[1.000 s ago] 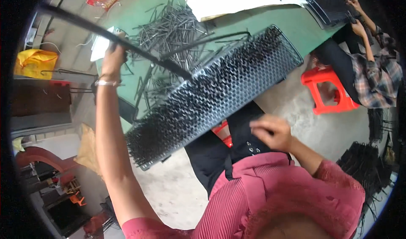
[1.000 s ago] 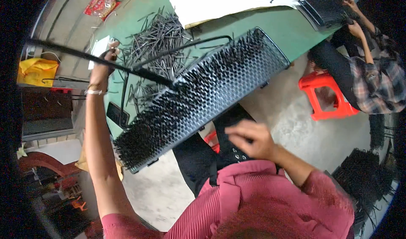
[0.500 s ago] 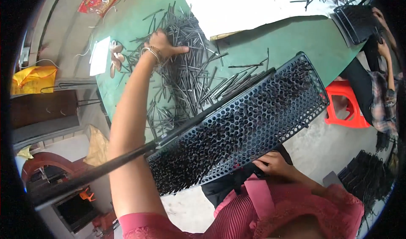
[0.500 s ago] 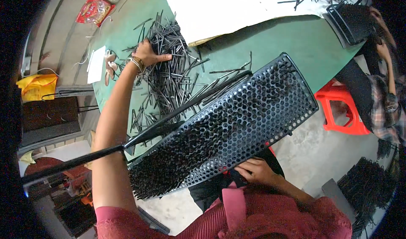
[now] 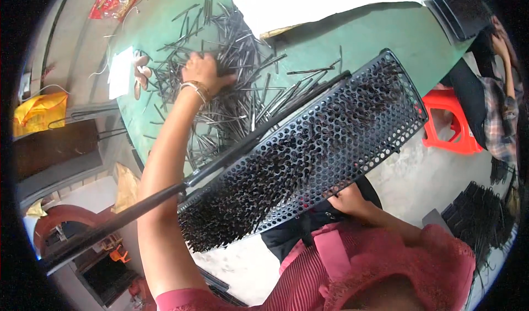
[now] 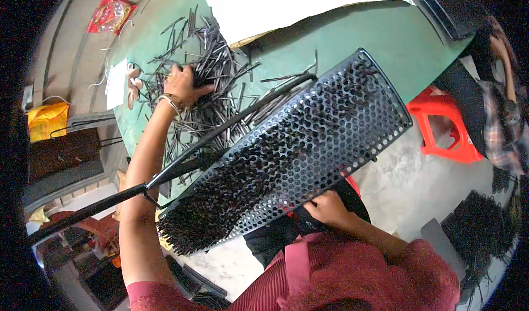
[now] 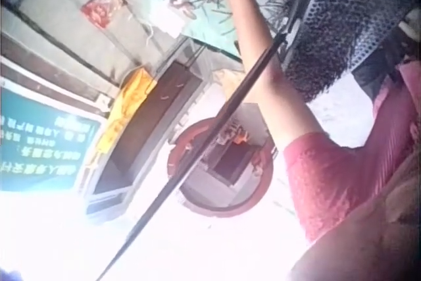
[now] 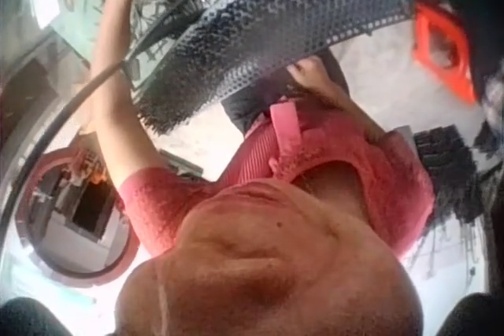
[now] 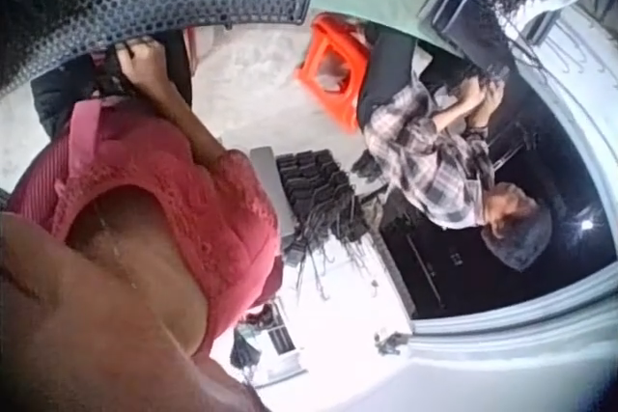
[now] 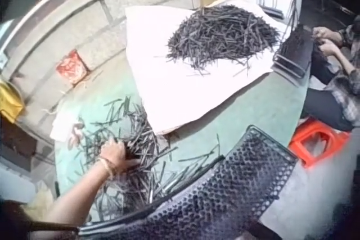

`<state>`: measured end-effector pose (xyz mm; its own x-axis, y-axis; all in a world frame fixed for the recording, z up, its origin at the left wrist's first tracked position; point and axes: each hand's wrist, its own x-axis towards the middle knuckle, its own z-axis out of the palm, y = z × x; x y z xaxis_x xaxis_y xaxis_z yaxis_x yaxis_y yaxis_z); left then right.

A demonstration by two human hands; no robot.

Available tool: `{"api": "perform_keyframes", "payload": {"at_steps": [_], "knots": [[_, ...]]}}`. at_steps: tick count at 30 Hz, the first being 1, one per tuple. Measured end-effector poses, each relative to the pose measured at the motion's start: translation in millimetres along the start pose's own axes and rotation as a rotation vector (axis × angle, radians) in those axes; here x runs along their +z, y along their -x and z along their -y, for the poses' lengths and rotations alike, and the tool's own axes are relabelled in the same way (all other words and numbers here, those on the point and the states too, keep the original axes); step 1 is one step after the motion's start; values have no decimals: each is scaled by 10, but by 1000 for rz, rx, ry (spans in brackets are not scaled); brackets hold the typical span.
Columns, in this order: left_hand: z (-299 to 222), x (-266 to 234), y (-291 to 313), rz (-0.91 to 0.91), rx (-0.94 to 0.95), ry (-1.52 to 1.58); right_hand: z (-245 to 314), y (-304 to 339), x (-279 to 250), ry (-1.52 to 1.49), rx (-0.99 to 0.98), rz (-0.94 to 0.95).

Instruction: Manually inserting thin metal rods into a perforated grid structure.

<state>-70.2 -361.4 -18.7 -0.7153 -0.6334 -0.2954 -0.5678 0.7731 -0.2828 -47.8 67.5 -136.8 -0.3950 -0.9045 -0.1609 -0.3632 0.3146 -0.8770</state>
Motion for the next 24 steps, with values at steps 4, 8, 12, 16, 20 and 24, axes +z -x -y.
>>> {"api": "perform_keyframes", "payload": {"at_steps": [4,8,12,16,20,24], "knots": [[562,349,-211,16,117,311,256,-83,-154,20,-58,2],[374,204,-109,87,103,558,274,-150,-139,-137,-117,-139],[620,378,-290,67,141,596,292,-182,-147,-130,-146,-134],[694,185,-172,165,-10,662,334,-150,-226,-74,-57,-5],[660,-56,87,39,-160,909,136,-92,-50,-9,-36,-64],[797,31,240,-306,-79,1398,79,-36,15,-147,124,32]]}}
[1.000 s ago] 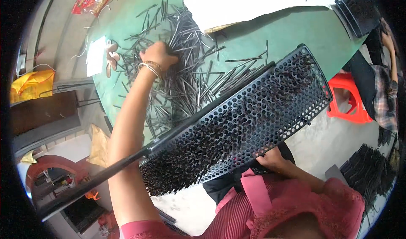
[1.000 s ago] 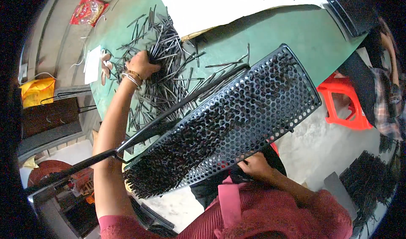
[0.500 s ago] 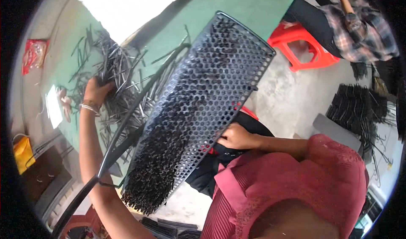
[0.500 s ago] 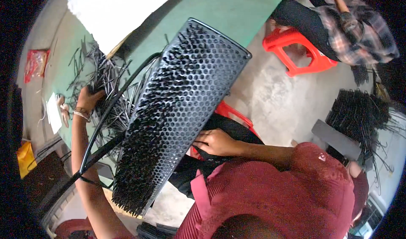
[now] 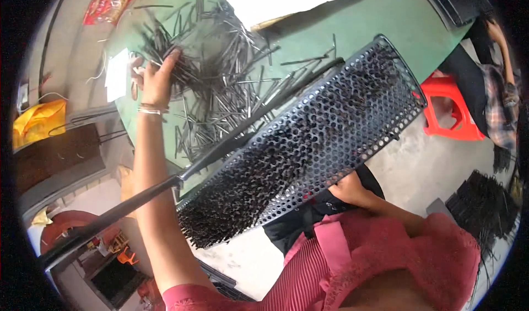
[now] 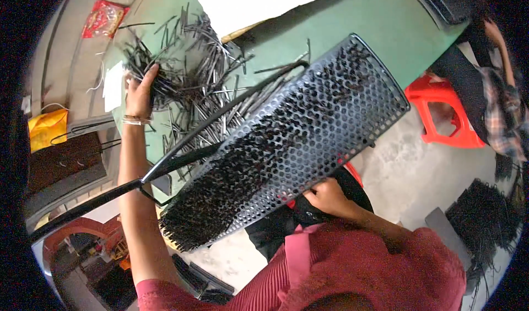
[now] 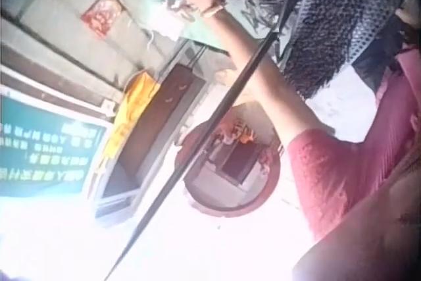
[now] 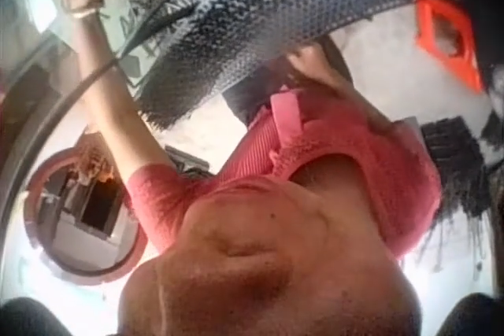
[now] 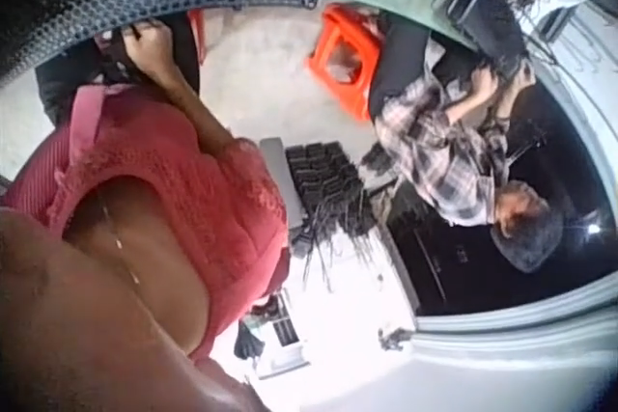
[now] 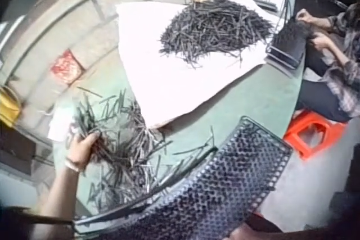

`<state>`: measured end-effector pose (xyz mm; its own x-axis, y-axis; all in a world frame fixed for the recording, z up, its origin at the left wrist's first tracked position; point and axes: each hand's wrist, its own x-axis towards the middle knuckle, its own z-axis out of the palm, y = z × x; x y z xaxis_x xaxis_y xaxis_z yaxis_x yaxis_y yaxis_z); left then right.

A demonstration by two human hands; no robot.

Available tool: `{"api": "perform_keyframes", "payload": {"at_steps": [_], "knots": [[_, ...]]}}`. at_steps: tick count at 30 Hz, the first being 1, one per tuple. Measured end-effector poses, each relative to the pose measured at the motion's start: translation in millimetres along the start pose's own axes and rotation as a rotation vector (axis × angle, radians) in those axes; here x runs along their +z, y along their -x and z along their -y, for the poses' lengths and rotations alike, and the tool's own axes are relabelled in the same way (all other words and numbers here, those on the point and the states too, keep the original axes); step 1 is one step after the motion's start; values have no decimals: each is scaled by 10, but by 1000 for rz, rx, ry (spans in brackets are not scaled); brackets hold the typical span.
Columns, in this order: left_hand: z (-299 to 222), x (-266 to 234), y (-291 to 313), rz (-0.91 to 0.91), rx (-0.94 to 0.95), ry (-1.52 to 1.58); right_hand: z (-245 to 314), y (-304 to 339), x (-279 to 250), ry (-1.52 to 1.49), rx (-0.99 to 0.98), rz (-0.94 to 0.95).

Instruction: Manually inserting thin metal rods into a perforated grid structure.

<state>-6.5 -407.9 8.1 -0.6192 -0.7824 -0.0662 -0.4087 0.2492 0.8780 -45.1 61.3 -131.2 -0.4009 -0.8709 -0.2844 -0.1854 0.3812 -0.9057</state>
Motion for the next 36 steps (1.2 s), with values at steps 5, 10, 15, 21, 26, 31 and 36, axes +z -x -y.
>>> {"api": "perform_keyframes", "payload": {"at_steps": [5,10,15,21,26,31,36], "knots": [[345,291,133,-163,92,200,94,-67,-48,49,-84,24],[424,373,42,-222,39,287,-45,-63,50,230,-130,22],[313,370,-21,-125,76,178,13,-57,16,380,-254,-39],[127,290,-55,-20,-197,462,-112,-34,73,310,-164,-60],[-183,-72,-194,426,-464,-39,-30,-67,37,101,-9,37],[-716,4,30,618,-344,-735,319,-62,-80,140,-146,-66],[-539,-303,52,76,-203,-305,345,-25,-71,-24,-239,-172]]}}
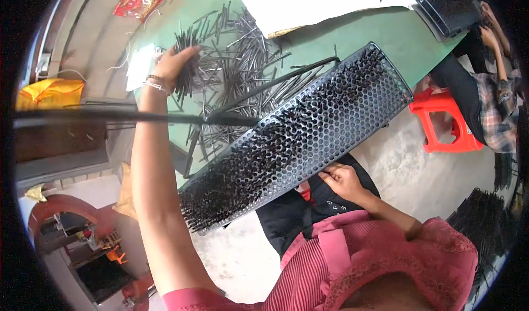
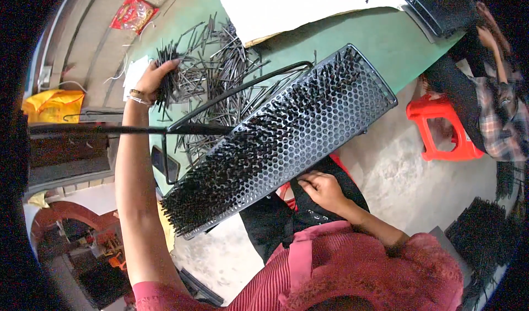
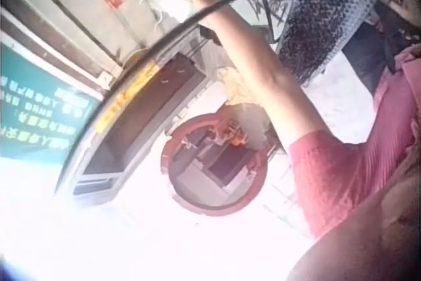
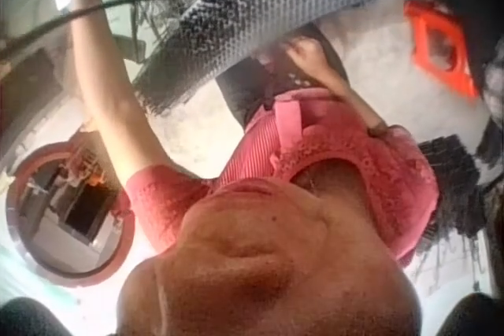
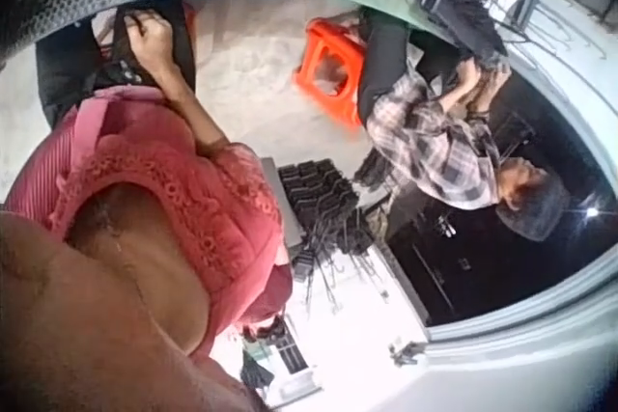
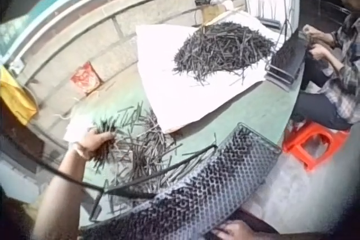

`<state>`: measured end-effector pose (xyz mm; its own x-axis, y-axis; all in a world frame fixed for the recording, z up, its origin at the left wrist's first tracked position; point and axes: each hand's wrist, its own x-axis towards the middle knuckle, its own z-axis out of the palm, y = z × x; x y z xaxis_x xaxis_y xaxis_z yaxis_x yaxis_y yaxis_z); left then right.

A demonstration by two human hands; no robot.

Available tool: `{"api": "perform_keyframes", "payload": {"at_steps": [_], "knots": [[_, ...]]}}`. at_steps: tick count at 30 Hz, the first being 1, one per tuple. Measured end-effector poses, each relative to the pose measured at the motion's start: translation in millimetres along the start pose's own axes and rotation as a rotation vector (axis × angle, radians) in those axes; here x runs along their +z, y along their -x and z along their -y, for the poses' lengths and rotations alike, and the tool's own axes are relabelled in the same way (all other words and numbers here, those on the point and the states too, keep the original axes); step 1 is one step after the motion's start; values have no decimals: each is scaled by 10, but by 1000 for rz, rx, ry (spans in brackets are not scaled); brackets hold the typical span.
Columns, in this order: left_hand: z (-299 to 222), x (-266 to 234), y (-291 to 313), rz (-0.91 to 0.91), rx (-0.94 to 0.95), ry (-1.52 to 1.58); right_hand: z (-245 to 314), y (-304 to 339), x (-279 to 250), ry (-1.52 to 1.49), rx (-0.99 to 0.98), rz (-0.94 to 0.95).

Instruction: Manually inserting thin metal rods into a perforated grid structure.

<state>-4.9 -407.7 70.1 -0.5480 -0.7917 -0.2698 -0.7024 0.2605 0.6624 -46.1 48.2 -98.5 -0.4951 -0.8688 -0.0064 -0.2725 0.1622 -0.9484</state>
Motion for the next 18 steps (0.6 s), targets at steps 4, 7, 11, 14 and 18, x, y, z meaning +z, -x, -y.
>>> {"api": "perform_keyframes", "payload": {"at_steps": [4,7,11,14,18], "knots": [[-110,-315,153,98,27,651,8,93,-51,-33,43,47],[-57,-599,441,247,47,1118,171,179,-65,-71,38,99],[30,-697,1350,319,369,1435,604,267,-177,-201,-13,244],[95,-375,2184,-283,304,1285,994,222,-150,-248,-165,252],[-39,493,3115,-494,332,1495,1317,-8,312,-928,4,275]]}}
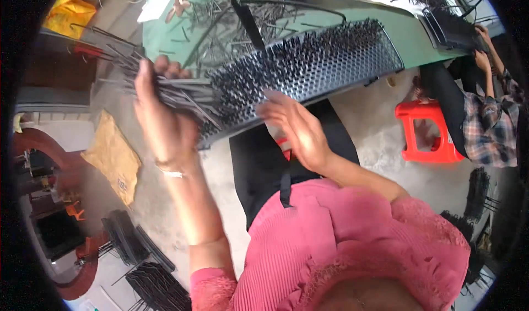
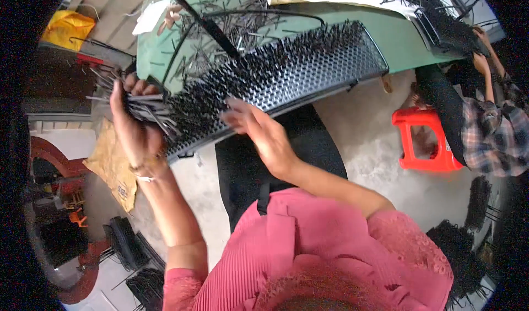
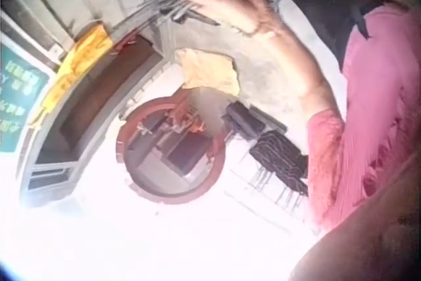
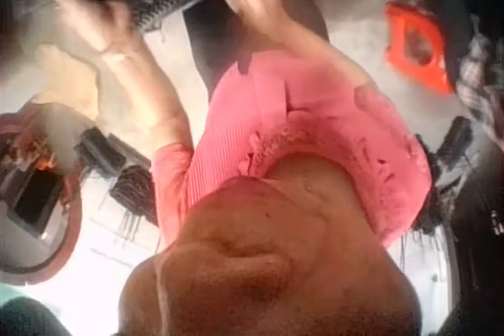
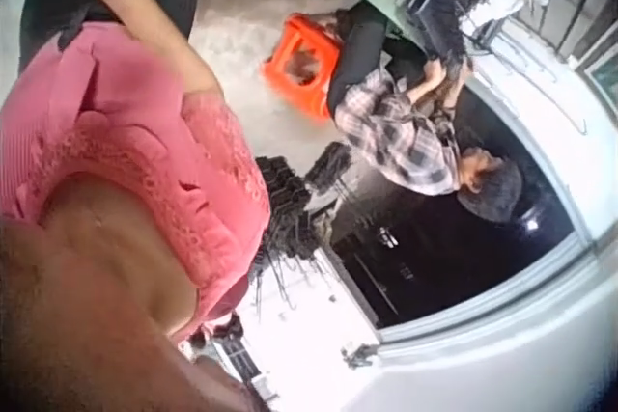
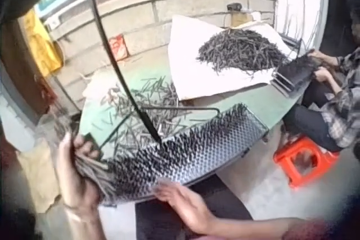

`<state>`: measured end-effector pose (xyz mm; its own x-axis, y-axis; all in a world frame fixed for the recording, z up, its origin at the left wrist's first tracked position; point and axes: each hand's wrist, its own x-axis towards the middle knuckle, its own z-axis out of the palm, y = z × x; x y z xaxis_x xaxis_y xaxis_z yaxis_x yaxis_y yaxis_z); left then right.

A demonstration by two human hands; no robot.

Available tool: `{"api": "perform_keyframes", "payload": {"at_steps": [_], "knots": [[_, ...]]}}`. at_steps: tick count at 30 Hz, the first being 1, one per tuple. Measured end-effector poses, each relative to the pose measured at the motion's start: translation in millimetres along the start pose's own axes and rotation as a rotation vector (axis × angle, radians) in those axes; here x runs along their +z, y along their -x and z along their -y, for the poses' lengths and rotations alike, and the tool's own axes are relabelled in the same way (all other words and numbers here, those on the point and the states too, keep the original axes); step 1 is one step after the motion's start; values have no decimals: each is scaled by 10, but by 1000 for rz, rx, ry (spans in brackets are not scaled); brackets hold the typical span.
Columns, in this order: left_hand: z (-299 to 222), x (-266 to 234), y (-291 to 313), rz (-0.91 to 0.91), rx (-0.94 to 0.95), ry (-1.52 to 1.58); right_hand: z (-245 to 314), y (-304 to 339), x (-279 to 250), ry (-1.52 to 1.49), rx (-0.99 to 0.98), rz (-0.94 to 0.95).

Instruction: Manually inserting thin metal rods into a perforated grid structure.

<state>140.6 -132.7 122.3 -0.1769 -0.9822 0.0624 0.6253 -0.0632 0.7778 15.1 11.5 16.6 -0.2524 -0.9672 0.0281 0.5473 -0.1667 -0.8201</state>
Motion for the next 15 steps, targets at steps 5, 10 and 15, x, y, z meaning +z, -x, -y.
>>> {"api": "perform_keyframes", "payload": {"at_steps": [5,10,15], "knots": [[594,-41,798,-119,-51,-22,-160,-54,269,-906,434,2],[861,-66,1152,-109,-139,-68,-9,69,176,-619,228,-113],[1146,-153,1348,-43,-285,26,-94,347,124,-269,95,-266]]}}
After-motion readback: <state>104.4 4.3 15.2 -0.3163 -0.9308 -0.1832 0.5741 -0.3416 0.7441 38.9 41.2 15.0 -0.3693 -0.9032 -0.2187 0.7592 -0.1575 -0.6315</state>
